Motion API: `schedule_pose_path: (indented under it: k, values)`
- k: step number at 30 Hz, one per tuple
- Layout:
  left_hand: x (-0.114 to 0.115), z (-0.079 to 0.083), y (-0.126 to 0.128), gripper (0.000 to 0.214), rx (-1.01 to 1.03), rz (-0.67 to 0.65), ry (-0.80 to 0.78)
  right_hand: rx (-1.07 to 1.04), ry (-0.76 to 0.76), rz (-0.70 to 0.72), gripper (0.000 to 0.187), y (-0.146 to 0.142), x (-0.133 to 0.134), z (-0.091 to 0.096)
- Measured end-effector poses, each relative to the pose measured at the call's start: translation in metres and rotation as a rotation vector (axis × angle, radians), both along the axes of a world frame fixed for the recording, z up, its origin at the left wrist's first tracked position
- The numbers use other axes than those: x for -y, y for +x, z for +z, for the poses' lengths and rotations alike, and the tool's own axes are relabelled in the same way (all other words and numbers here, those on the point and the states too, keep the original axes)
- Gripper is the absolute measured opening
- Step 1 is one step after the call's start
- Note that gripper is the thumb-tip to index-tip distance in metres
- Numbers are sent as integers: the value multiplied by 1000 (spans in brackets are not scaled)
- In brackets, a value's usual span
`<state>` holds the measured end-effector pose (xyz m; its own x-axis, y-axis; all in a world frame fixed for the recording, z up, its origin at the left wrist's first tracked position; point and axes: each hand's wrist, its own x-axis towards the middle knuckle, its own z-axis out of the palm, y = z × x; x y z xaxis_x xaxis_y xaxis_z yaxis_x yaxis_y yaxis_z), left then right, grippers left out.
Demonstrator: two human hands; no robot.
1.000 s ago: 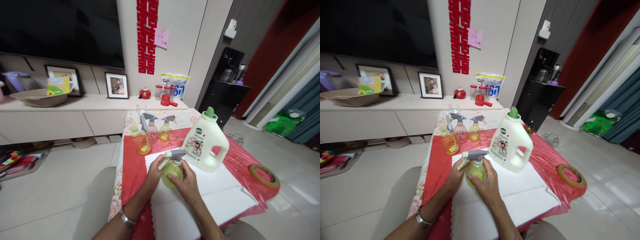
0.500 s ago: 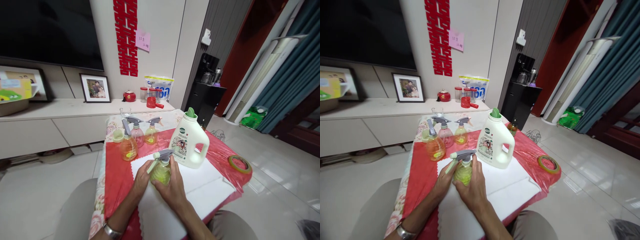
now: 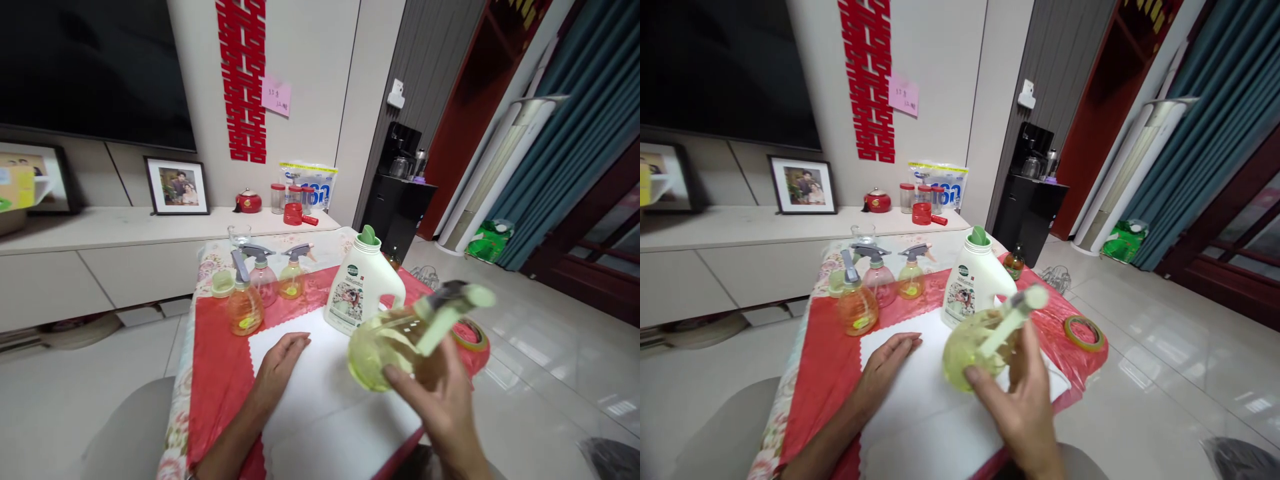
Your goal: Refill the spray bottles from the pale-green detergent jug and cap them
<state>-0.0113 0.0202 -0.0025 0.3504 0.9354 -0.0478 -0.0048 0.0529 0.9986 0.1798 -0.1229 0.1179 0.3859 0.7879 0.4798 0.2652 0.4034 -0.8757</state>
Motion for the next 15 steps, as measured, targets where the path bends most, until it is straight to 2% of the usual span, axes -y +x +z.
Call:
schedule_pose_path:
  k: [4, 6, 7, 9, 12, 15]
  values:
    - [0, 0, 1, 49, -75, -6, 35, -9, 124, -281, 71, 56, 6, 27]
    - [1, 3, 2, 49, -124, -10, 65, 46, 113, -381, 64, 90, -4, 31]
    - [2, 4, 2, 49, -144, -11, 81, 69, 108, -417, 68, 108, -11, 31]
    - [2, 5, 3, 48, -175, -13, 105, 140, 13, -506, 80, 141, -27, 26]
    - [2, 6, 4, 47, -212, -8, 135, 156, -50, -575, 114, 181, -56, 8]
    - [1, 4, 4, 46, -241, 7, 148, 168, -103, -579, 122, 209, -85, -17]
